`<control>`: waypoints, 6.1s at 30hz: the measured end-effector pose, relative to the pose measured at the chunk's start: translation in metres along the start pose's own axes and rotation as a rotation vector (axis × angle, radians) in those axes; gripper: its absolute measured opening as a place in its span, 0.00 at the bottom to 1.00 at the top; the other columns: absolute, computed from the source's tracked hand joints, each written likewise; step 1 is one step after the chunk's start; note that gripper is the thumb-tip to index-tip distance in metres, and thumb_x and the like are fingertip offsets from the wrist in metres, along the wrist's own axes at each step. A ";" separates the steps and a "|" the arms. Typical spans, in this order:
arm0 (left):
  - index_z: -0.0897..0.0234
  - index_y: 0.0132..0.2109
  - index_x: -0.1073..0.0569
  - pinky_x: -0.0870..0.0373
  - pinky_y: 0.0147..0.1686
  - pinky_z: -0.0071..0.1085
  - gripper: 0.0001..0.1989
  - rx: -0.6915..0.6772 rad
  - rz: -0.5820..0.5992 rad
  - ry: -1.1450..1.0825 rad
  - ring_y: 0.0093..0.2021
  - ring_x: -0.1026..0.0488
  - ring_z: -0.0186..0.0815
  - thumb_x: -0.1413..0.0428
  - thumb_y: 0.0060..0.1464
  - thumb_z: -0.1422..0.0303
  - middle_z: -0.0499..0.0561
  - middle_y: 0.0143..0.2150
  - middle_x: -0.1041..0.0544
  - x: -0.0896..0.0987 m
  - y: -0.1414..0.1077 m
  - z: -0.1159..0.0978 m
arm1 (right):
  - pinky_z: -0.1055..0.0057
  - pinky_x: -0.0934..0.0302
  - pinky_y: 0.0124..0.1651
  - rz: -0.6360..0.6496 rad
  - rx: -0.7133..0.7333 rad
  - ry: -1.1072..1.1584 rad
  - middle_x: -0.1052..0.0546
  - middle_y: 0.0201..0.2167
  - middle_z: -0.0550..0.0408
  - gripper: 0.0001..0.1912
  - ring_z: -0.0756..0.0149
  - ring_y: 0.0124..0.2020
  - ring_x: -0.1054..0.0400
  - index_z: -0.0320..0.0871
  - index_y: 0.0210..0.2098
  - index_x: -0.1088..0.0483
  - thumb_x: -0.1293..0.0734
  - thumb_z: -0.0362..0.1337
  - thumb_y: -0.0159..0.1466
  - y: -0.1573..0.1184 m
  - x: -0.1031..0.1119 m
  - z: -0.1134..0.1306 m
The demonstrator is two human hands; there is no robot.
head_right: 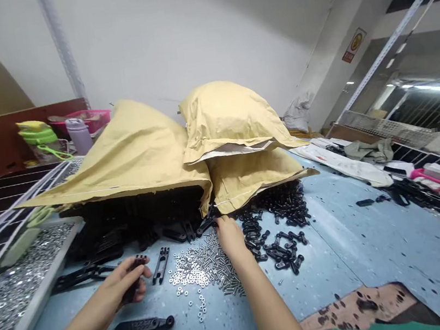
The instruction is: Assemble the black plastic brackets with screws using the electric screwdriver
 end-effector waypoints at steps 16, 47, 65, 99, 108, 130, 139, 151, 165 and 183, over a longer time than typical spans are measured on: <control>0.57 0.51 0.32 0.39 0.54 0.36 0.17 -0.326 -0.118 -0.016 0.54 0.35 0.41 0.48 0.57 0.58 0.51 0.52 0.31 -0.013 -0.018 -0.024 | 0.70 0.35 0.36 -0.065 -0.278 1.174 0.33 0.30 0.59 0.14 0.68 0.30 0.34 0.47 0.40 0.38 0.34 0.48 0.62 -0.084 -0.045 0.117; 0.61 0.30 0.31 0.43 0.29 0.30 0.12 -0.487 0.069 0.721 0.28 0.31 0.36 0.52 0.59 0.62 0.46 0.26 0.29 -0.032 -0.043 -0.039 | 0.69 0.39 0.33 0.379 -0.064 0.826 0.29 0.27 0.57 0.12 0.64 0.29 0.34 0.43 0.39 0.29 0.35 0.44 0.62 -0.099 -0.004 0.113; 0.61 0.46 0.26 0.37 0.49 0.32 0.12 -0.418 0.215 0.706 0.46 0.31 0.38 0.50 0.57 0.69 0.50 0.43 0.28 -0.011 0.006 -0.003 | 0.63 0.41 0.40 0.272 0.346 -0.089 0.30 0.32 0.57 0.08 0.59 0.36 0.35 0.45 0.31 0.35 0.32 0.29 0.61 -0.126 -0.041 0.091; 0.60 0.45 0.23 0.37 0.50 0.32 0.11 -0.470 0.399 0.933 0.47 0.30 0.38 0.49 0.60 0.72 0.51 0.43 0.25 -0.022 0.013 0.001 | 0.39 0.51 0.60 0.168 0.339 0.288 0.29 0.37 0.52 0.10 0.60 0.39 0.31 0.47 0.42 0.30 0.40 0.30 0.66 -0.140 -0.040 0.080; 0.61 0.45 0.23 0.35 0.49 0.33 0.12 -0.481 0.380 0.936 0.45 0.29 0.38 0.50 0.60 0.72 0.52 0.42 0.24 -0.023 0.011 -0.013 | 0.40 0.53 0.62 0.155 0.271 0.340 0.27 0.37 0.53 0.09 0.60 0.39 0.30 0.47 0.40 0.28 0.39 0.33 0.66 -0.135 -0.036 0.080; 0.57 0.47 0.23 0.36 0.48 0.33 0.12 -0.527 0.404 0.974 0.45 0.29 0.39 0.46 0.58 0.72 0.50 0.43 0.24 -0.025 0.003 -0.019 | 0.38 0.58 0.63 0.178 0.336 0.264 0.28 0.38 0.52 0.08 0.60 0.39 0.31 0.47 0.43 0.30 0.39 0.33 0.67 -0.138 -0.033 0.077; 0.56 0.46 0.22 0.36 0.48 0.31 0.13 -0.496 0.412 0.915 0.44 0.29 0.37 0.48 0.58 0.71 0.49 0.42 0.24 -0.016 0.004 0.000 | 0.35 0.55 0.61 0.146 0.380 0.202 0.29 0.34 0.54 0.11 0.62 0.34 0.30 0.47 0.42 0.29 0.41 0.30 0.66 -0.153 -0.042 0.086; 0.59 0.49 0.26 0.36 0.53 0.36 0.13 -0.373 0.231 0.854 0.50 0.30 0.41 0.51 0.60 0.67 0.52 0.48 0.24 0.003 -0.022 -0.001 | 0.38 0.50 0.58 0.196 0.527 -0.062 0.30 0.51 0.46 0.19 0.48 0.54 0.41 0.46 0.46 0.30 0.36 0.22 0.58 -0.050 -0.063 0.123; 0.61 0.45 0.38 0.42 0.21 0.24 0.14 -0.114 -0.075 0.085 0.23 0.37 0.30 0.54 0.58 0.56 0.43 0.28 0.35 0.003 0.025 -0.002 | 0.65 0.40 0.32 -0.048 0.012 -0.200 0.29 0.25 0.52 0.05 0.59 0.27 0.33 0.42 0.29 0.30 0.36 0.28 0.56 -0.028 0.046 -0.014; 0.59 0.46 0.33 0.36 0.43 0.32 0.09 -0.493 0.145 0.595 0.43 0.30 0.38 0.51 0.62 0.62 0.49 0.43 0.27 -0.041 -0.008 -0.040 | 0.66 0.35 0.44 0.141 0.109 0.800 0.23 0.37 0.54 0.07 0.61 0.40 0.30 0.47 0.40 0.25 0.33 0.35 0.62 -0.074 -0.007 0.111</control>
Point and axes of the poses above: each hand's wrist, its own y-axis towards the middle knuckle, its own x-axis out of the back of the hand, z = x × y, the point moved 4 cm from there along y, towards the middle knuckle
